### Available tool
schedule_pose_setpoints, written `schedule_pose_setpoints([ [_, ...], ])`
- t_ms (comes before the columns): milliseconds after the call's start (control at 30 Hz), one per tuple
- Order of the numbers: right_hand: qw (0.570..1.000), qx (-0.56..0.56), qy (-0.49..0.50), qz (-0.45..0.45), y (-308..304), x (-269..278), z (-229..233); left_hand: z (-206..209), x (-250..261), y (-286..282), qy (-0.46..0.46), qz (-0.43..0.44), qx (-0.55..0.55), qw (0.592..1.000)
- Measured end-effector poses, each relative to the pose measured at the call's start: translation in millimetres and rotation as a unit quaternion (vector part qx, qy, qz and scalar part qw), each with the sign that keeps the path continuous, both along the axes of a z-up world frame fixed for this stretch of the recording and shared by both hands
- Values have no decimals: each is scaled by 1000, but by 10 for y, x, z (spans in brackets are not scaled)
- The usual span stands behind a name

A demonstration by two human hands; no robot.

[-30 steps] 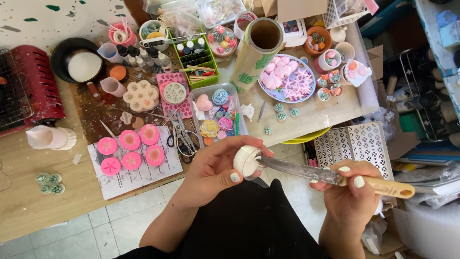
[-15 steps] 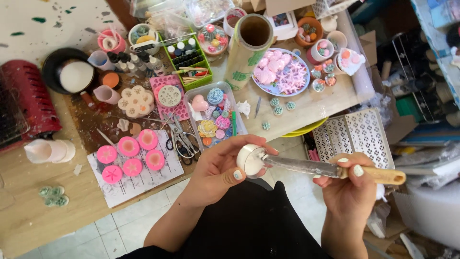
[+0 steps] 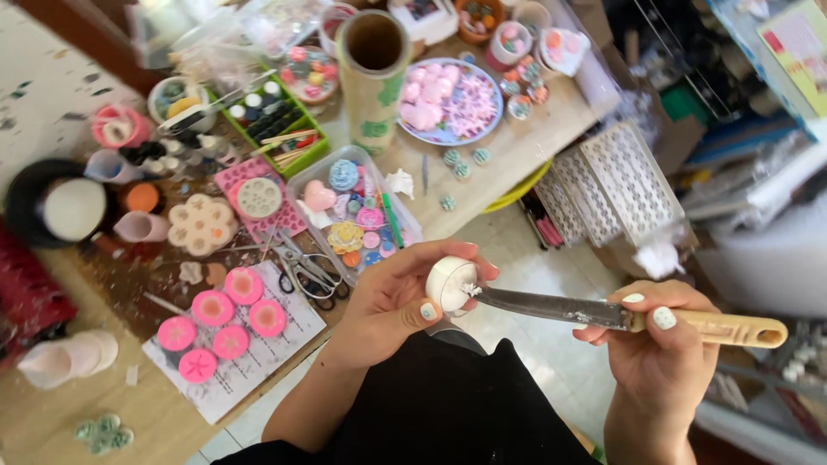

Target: Decorating and assembling small decorative candles.

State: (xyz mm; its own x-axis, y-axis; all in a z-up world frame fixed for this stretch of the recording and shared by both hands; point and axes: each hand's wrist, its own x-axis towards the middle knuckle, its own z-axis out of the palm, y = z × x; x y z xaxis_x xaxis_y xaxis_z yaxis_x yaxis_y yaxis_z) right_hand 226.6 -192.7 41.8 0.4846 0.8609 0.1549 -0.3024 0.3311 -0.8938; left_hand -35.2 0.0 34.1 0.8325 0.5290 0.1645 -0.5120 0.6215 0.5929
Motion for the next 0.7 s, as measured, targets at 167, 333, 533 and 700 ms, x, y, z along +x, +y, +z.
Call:
schedule_pose_setpoints([
  [167, 998, -6, -12, -57, -259, -71, 52, -93, 159, 19, -9, -69, -25, 997],
  [333, 993, -15, -18, -113, -463, -146, 77, -104, 320, 18, 4, -127, -32, 991],
  [533, 988, -24, -3, -152, -647, -179, -6, -90, 498, -42, 32, -146, -41, 988],
  [700, 982, -20, 45, -185, -744, -21, -143, -198, 815, -66, 32, -157, -14, 987],
])
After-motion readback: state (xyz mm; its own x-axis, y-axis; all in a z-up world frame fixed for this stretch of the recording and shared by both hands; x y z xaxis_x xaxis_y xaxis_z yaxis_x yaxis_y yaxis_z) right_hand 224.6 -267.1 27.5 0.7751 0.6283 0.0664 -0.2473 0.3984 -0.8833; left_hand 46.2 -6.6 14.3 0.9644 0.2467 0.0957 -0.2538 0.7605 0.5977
